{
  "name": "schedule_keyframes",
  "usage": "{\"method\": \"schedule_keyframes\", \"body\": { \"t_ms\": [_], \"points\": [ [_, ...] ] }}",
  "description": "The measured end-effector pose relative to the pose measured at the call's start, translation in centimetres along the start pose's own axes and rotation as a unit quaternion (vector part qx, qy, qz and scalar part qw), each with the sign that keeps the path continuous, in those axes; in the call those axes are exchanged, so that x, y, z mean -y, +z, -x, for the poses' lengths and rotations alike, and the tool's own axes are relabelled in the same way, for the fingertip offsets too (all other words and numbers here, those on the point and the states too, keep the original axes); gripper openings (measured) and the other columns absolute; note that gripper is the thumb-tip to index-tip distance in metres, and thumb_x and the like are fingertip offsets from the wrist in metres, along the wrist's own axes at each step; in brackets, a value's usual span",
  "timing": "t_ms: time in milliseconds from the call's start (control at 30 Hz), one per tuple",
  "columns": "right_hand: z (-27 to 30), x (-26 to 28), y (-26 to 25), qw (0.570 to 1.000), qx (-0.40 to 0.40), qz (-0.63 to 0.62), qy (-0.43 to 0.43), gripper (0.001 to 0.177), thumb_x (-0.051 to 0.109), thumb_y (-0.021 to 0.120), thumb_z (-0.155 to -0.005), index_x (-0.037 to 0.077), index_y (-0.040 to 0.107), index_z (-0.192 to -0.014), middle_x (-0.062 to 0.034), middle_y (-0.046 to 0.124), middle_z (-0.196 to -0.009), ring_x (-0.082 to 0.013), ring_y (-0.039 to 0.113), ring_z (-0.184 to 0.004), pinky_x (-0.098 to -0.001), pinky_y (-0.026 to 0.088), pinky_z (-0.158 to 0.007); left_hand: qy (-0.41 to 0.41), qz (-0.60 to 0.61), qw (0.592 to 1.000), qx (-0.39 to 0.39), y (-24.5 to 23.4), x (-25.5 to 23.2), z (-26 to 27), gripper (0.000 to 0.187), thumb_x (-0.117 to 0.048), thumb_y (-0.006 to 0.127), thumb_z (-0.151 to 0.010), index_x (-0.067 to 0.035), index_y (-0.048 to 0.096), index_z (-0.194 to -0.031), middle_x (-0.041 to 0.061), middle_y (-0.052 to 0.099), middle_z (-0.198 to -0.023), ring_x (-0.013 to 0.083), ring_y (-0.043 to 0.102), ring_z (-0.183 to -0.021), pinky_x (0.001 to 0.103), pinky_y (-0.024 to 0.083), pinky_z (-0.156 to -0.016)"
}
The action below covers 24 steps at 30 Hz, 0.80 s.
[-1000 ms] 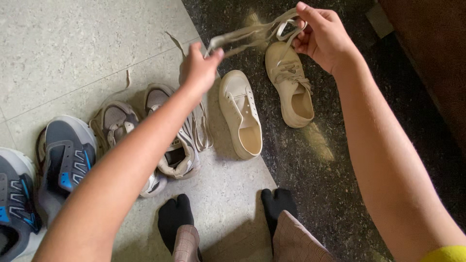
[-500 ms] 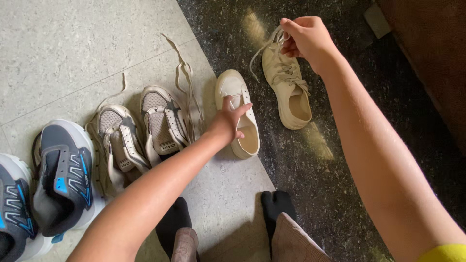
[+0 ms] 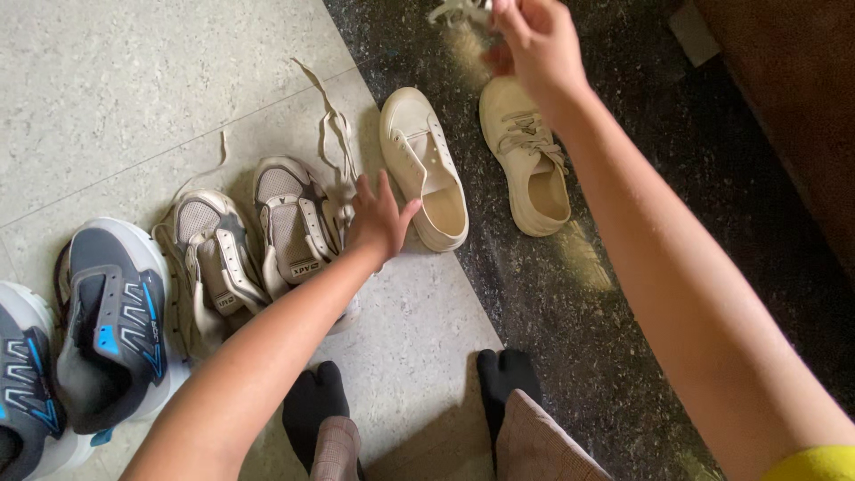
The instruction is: The person removes the laces from a pair of white shoes and then re-laces them. The person then removes the laces from a second pair of beige shoes and begins to re-lace them.
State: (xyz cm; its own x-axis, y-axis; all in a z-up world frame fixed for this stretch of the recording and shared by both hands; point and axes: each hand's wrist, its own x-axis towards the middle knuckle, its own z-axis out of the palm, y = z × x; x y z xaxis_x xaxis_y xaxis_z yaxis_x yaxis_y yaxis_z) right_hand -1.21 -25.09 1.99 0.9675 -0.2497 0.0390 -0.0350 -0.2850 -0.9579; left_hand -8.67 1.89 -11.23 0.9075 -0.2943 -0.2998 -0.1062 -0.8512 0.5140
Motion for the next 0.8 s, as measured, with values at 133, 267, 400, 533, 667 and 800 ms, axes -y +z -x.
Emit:
{"method": "schedule_keyframes", "body": {
  "t_ms": [133, 267, 400, 533, 667, 800],
  "points": [
    [4.7, -4.8, 3.2, 0.977, 0.023, 0.068, 0.202, 0.028, 0.028, 0.051, -0.105, 0.003, 0.063, -0.112, -0.0059, 0.069, -0.096, -0.0143, 0.071, -0.071, -0.0289, 0.064, -0.064, -0.028, -0.050, 0.997, 0.042, 0.6, 1.5, 1.0, 0.071, -0.041, 0.060, -0.101, -0.003, 0.031, -0.154, 0.030, 0.007, -0.164, 0.0560, 0.020, -0.146, 0.058, 0.040, -0.111],
    [8.4, -10.7, 4.3, 0.960, 0.044, 0.222, 0.167, 0.026, 0.025, 0.060, -0.101, 0.000, 0.067, -0.105, -0.0149, 0.073, -0.088, -0.0240, 0.073, -0.073, -0.0389, 0.059, -0.068, -0.060, -0.104, 0.990, 0.079, 0.8, 1.4, 1.0, 0.065, -0.017, 0.060, -0.096, 0.006, 0.031, -0.149, 0.029, 0.005, -0.164, 0.0528, 0.015, -0.149, 0.054, 0.039, -0.113],
    [9.6, -14.4, 4.2, 0.949, 0.040, 0.301, 0.088, 0.028, 0.027, 0.068, -0.096, -0.002, 0.070, -0.094, -0.0214, 0.071, -0.081, -0.0385, 0.069, -0.077, -0.0475, 0.052, -0.071, -0.102, -0.084, 0.986, 0.104, 1.3, 0.8, 1.2, 0.070, -0.006, 0.059, -0.089, 0.014, 0.028, -0.148, 0.024, 0.007, -0.164, 0.0482, 0.021, -0.148, 0.050, 0.044, -0.111],
    [10.0, -15.4, 3.9, 0.944, 0.047, 0.319, 0.074, 0.029, 0.027, 0.070, -0.094, -0.003, 0.070, -0.092, -0.0239, 0.069, -0.083, -0.0434, 0.067, -0.081, -0.0487, 0.052, -0.072, -0.064, -0.110, 0.987, 0.096, 1.9, 1.0, 2.2, 0.056, -0.008, 0.059, -0.091, 0.021, 0.041, -0.136, 0.028, 0.021, -0.160, 0.0483, 0.030, -0.144, 0.049, 0.044, -0.112],
    [10.9, -15.6, 3.4, 0.915, 0.104, 0.388, 0.042, 0.025, 0.024, 0.075, -0.088, 0.000, 0.074, -0.091, -0.0253, 0.069, -0.087, -0.0454, 0.066, -0.085, -0.0508, 0.053, -0.076, -0.054, -0.117, 0.986, 0.104, 1.7, 0.2, 3.4, 0.048, -0.006, 0.058, -0.093, 0.018, 0.048, -0.133, 0.033, 0.033, -0.152, 0.0492, 0.035, -0.141, 0.048, 0.041, -0.116],
    [11.6, -16.0, 2.7, 0.905, 0.128, 0.404, -0.035, 0.022, 0.020, 0.077, -0.082, -0.001, 0.075, -0.087, -0.0249, 0.069, -0.096, -0.0446, 0.066, -0.091, -0.0506, 0.054, -0.081, -0.038, -0.041, 0.997, 0.046, 0.5, -1.8, 4.3, 0.061, -0.003, 0.053, -0.095, 0.003, 0.038, -0.154, 0.028, 0.037, -0.150, 0.0452, 0.043, -0.137, 0.050, 0.045, -0.110]
  ]
}}
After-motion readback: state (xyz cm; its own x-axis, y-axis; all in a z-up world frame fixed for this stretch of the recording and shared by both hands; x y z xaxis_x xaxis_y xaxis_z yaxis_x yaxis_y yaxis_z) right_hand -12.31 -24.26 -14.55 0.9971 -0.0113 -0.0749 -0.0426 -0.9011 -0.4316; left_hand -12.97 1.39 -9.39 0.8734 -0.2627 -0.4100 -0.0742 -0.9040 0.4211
